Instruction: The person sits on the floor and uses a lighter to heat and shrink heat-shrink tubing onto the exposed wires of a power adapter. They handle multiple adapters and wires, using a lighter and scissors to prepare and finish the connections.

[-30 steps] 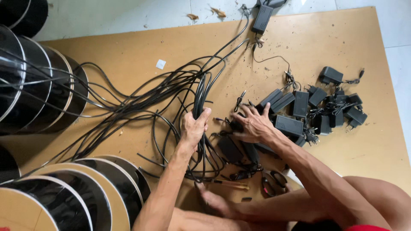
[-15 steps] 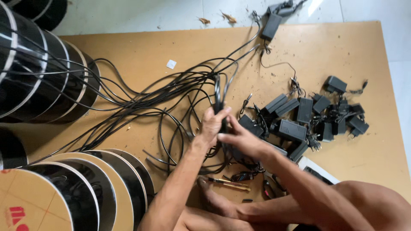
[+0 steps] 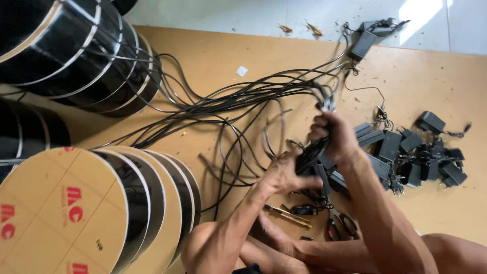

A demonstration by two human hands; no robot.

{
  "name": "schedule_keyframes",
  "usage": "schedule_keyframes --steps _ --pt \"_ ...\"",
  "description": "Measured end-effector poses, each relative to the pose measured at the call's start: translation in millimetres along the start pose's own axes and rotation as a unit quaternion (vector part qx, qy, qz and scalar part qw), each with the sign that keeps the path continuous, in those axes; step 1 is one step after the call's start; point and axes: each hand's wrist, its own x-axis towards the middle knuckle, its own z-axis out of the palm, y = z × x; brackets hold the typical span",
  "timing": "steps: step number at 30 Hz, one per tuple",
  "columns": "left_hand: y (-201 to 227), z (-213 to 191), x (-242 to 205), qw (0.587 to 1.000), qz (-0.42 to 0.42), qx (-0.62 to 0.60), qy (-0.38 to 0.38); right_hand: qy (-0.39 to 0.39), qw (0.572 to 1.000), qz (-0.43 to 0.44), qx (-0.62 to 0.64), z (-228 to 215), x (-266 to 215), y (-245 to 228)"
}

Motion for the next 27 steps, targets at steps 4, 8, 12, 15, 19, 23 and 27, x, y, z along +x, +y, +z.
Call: schedule_keyframes --steps 4,8,12,15,19,23,27 --pt "-32.5 15.8 1.8 0.997 0.019 0.07 -0.038 -0.161 0.961 0.049 0.219 -43.2 45.2 -18.6" --pt "-117.8 29.8 21.8 0.975 -0.094 0.18 -0.087 -0.181 0.956 0.052 0.226 -53.0 61.1 -47.4" --pt "-103.5 -7.1 11.0 0.927 -0.113 0.356 -0.028 -0.152 0.966 0.083 0.194 -64.8 89.1 -44.1" --pt "-65.2 -1.6 -22.3 0.945 -0.112 0.303 -0.047 -0.109 0.98 0.09 0.138 -62.4 85.8 -39.0" --pt "-32.2 20.6 -53.6 0.981 -0.084 0.116 -0.13 -0.026 0.997 0.072 0.024 -67.8 78.2 -30.6" --pt "-78.4 73.7 -22.0 0.975 -0.147 0.099 -0.136 0.096 0.993 0.041 -0.045 -107.3 102.6 11.9" --pt "-57.2 39.3 -24.6 0.976 -0.102 0.069 -0.178 0.194 0.959 -0.038 -0.203 -129.2 105.2 24.7"
